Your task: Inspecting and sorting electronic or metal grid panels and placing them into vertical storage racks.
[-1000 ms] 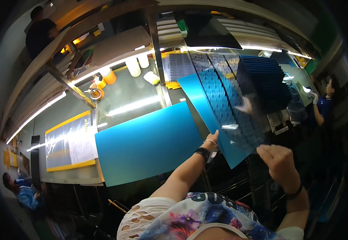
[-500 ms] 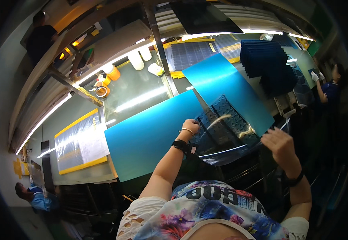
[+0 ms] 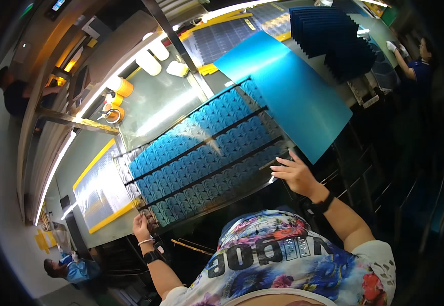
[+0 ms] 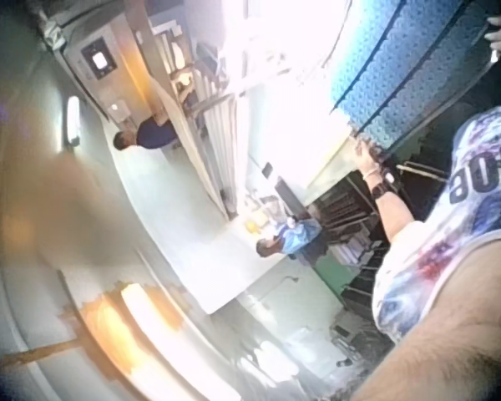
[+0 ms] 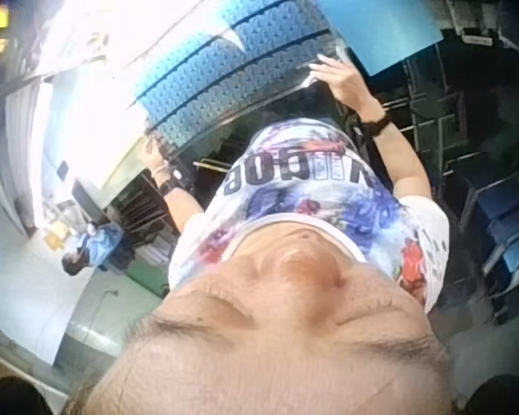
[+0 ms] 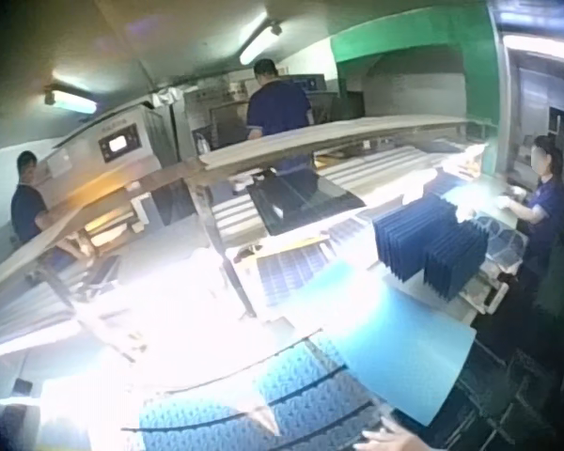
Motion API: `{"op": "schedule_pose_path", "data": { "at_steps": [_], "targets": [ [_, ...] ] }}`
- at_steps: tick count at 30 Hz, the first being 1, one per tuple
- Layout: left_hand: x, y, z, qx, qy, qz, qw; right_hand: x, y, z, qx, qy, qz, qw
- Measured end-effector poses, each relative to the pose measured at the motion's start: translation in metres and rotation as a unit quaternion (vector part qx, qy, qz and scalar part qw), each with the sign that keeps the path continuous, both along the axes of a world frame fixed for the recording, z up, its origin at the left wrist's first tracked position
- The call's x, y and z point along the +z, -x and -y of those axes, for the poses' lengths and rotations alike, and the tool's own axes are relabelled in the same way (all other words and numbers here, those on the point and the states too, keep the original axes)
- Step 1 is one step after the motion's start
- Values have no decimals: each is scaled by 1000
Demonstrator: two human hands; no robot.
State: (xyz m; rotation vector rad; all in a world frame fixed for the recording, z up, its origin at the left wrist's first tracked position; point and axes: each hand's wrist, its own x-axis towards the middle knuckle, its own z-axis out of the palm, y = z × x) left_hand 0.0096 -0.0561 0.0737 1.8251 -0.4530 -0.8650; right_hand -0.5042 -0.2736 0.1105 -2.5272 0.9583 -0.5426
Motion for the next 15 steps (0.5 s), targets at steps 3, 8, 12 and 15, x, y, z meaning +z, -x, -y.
{"op": "schedule_pose_path", "data": {
  "at_steps": [3, 8, 12, 15],
  "targets": [
    [-16, -16, -36, 52, -50, -36, 997, -41, -5, -17, -115, -79, 41, 989],
    [-28, -30, -55, 19, -101, -90, 991, -88, -2, -31, -399, -451, 112, 790],
    [-22, -49, -47, -65, -277, -334, 898, -102, 6, -31, -289, -457, 62, 839],
    [-52, -131, -58, -92, -195, -321, 922, -94, 3, -13, -232, -541, 114, 800]
  ]
}}
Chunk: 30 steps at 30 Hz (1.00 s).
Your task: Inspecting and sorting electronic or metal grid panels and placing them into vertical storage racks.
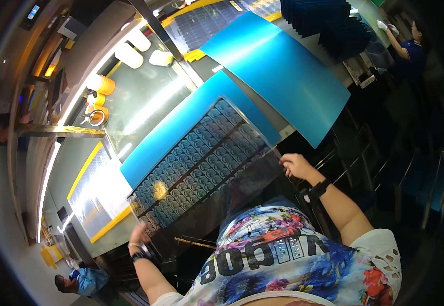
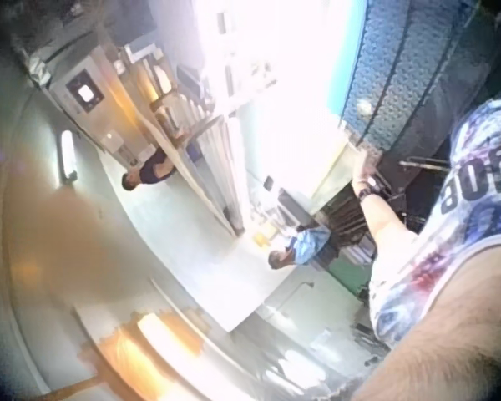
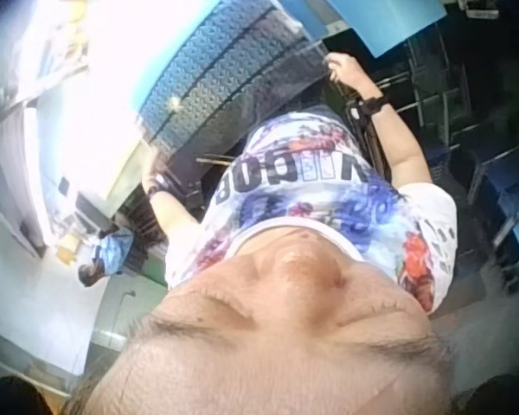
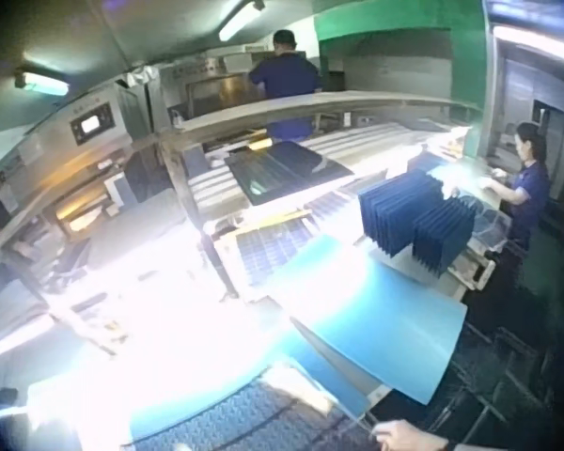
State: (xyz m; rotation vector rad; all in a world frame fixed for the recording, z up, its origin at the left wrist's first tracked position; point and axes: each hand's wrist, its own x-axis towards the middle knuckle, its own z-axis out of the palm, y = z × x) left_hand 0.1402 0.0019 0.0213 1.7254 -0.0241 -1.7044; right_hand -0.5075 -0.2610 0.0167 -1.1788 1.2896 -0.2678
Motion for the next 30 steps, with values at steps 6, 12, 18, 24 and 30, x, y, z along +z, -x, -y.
{"op": "schedule_pose_path", "data": {
  "at_steps": [6, 12, 18, 24, 30],
  "targets": [
    [-4, -8, 131, 86, 119, 342, 928, -7, -8, 45, -164, 97, 24, 981],
    [31, 11, 196, 101, 176, 394, 896, -23, -4, 59, -116, 323, -181, 922],
    [44, 13, 226, 91, 192, 409, 887, -26, -8, 61, -123, 320, -195, 919],
    [2, -61, 191, 21, 101, 430, 897, -12, -33, 62, -83, 351, -233, 903],
    [-91, -3, 211, -52, 5, 602, 797, -21, 1, 57, -39, 365, -246, 897]
  ]
}}
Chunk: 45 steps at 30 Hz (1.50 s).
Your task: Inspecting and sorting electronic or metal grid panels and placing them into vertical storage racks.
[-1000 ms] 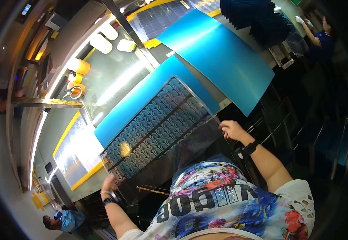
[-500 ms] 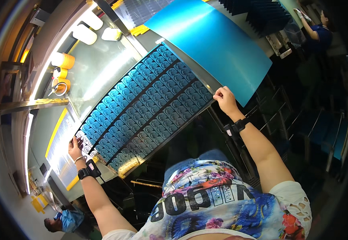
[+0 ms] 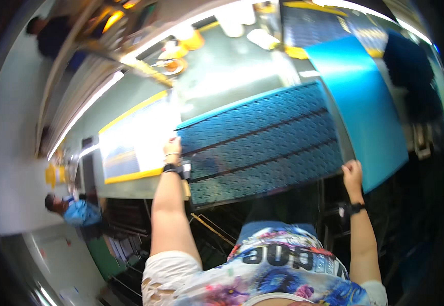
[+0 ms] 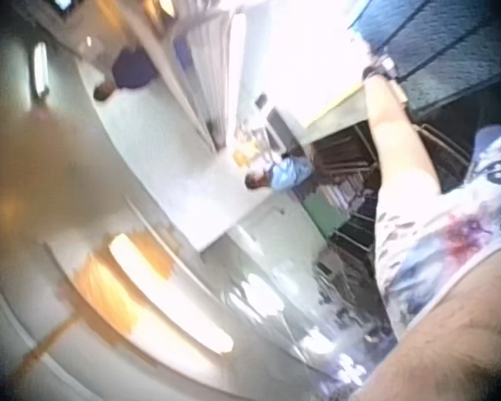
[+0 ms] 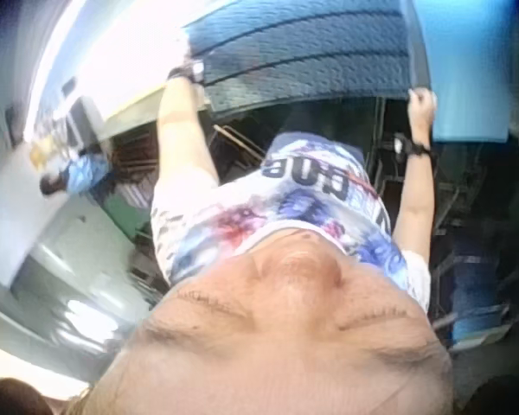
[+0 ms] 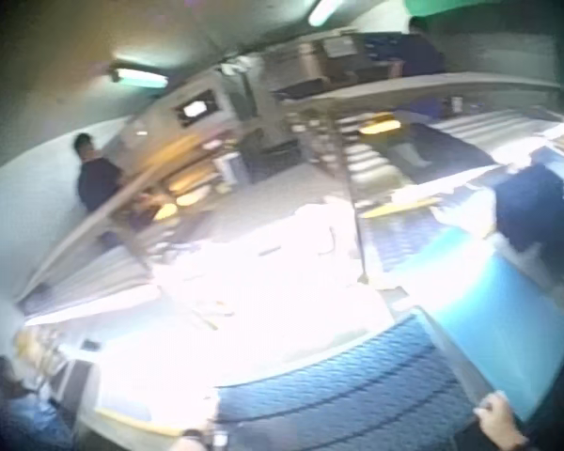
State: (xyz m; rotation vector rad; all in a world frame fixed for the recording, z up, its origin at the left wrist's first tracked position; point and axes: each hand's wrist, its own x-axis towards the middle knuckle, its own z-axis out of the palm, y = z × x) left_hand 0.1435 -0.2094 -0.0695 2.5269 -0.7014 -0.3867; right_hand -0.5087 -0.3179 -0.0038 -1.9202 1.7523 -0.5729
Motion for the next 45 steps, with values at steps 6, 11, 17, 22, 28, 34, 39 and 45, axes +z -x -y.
{"op": "schedule_pose_path", "data": {
  "at_steps": [6, 11, 17, 22, 28, 34, 39, 45],
  "targets": [
    [57, 31, 5, 49, -42, 69, 996, -8, 7, -2, 25, -25, 18, 999],
    [47, 23, 5, -14, 1, 144, 989, -3, 4, 2, 21, -32, -10, 999],
    [37, 20, 6, -37, 8, 190, 981, -2, 3, 3, 23, -33, -5, 999],
    [38, 20, 2, -44, 70, 197, 977, 0, 2, 1, 18, -44, 2, 999],
    [52, 23, 6, -20, 117, 210, 970, -4, 6, -1, 21, -44, 2, 999],
    [39, 19, 6, -14, 33, 192, 981, -1, 3, 0, 23, -48, -10, 999],
    [41, 17, 8, -23, -5, 205, 978, 1, -1, 4, 21, -48, -11, 999],
    [70, 47, 32, -99, -152, 216, 959, 14, 9, -3, -4, -33, -74, 997]
  ]
}}
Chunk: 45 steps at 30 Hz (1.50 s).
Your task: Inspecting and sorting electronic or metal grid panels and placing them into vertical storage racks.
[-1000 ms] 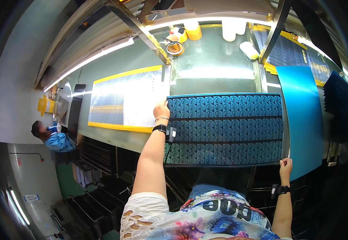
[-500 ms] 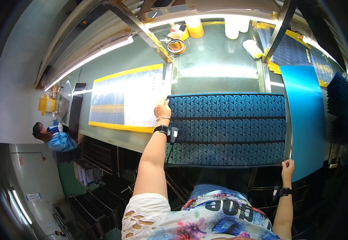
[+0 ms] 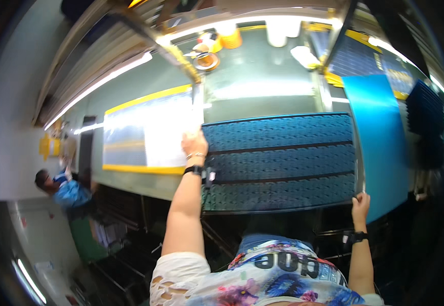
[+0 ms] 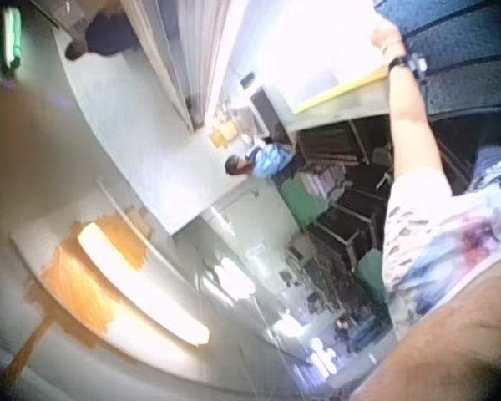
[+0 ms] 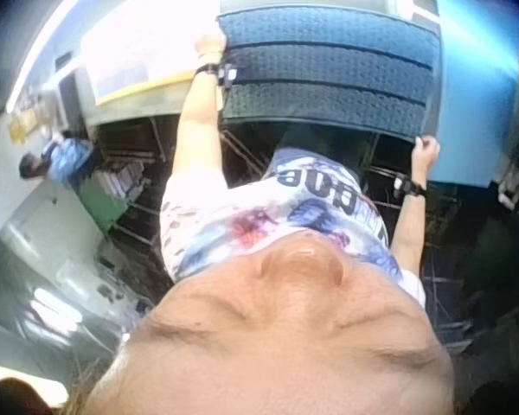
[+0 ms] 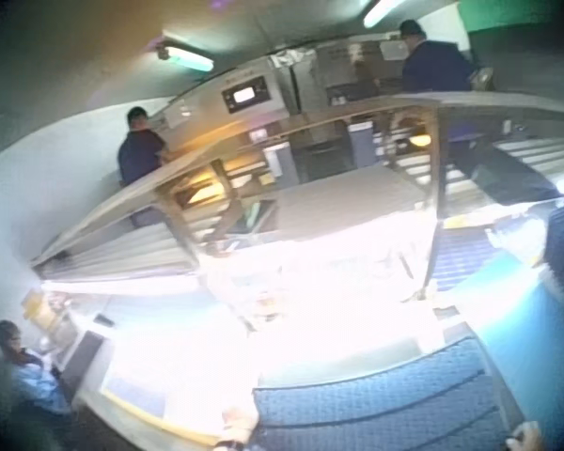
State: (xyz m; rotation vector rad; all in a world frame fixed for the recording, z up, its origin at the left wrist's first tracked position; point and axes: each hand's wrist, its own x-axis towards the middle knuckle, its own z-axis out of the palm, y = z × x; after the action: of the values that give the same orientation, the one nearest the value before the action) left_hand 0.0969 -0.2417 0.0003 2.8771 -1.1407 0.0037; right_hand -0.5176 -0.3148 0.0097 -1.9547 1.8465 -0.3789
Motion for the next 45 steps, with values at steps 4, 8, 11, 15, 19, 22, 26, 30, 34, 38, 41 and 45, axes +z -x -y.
{"op": "schedule_pose_path", "data": {
  "at_steps": [4, 8, 11, 15, 19, 22, 26, 30, 34, 38, 41, 45],
  "targets": [
    [-17, -8, -36, -12, 35, 104, 994, 41, -103, 39, 222, 158, -147, 951],
    [-29, -1, -29, -47, -2, 114, 992, 21, -152, 127, 255, 255, -193, 913],
    [-26, 0, -27, -55, -2, 94, 994, 1, -171, 173, 217, 264, -249, 906],
    [-25, 0, -25, -49, -4, 70, 996, -11, -179, 191, 211, 249, -326, 887],
    [-29, 1, -29, -49, 32, 69, 996, -10, -188, 198, 212, 212, -353, 886],
    [-28, 1, -27, -38, 11, 58, 997, -13, -187, 197, 204, 224, -356, 884],
    [-27, 5, -22, -33, -8, 40, 999, -6, -164, 178, 207, 253, -328, 886],
    [-29, 1, -28, -28, -20, 61, 998, 15, -104, 79, 259, 237, -250, 902],
    [-24, -3, -40, -3, -14, 84, 996, 29, -46, -27, 262, 157, -258, 916],
    [-30, 47, -103, 31, -14, 72, 997, 31, -30, -51, 230, 116, -230, 938],
    [-39, 108, -182, 165, -9, 90, 982, 27, -25, -55, 204, 116, -228, 945],
    [-34, 141, -227, 378, 105, 34, 919, 29, -30, -63, 160, 119, -128, 972]
  ]
}}
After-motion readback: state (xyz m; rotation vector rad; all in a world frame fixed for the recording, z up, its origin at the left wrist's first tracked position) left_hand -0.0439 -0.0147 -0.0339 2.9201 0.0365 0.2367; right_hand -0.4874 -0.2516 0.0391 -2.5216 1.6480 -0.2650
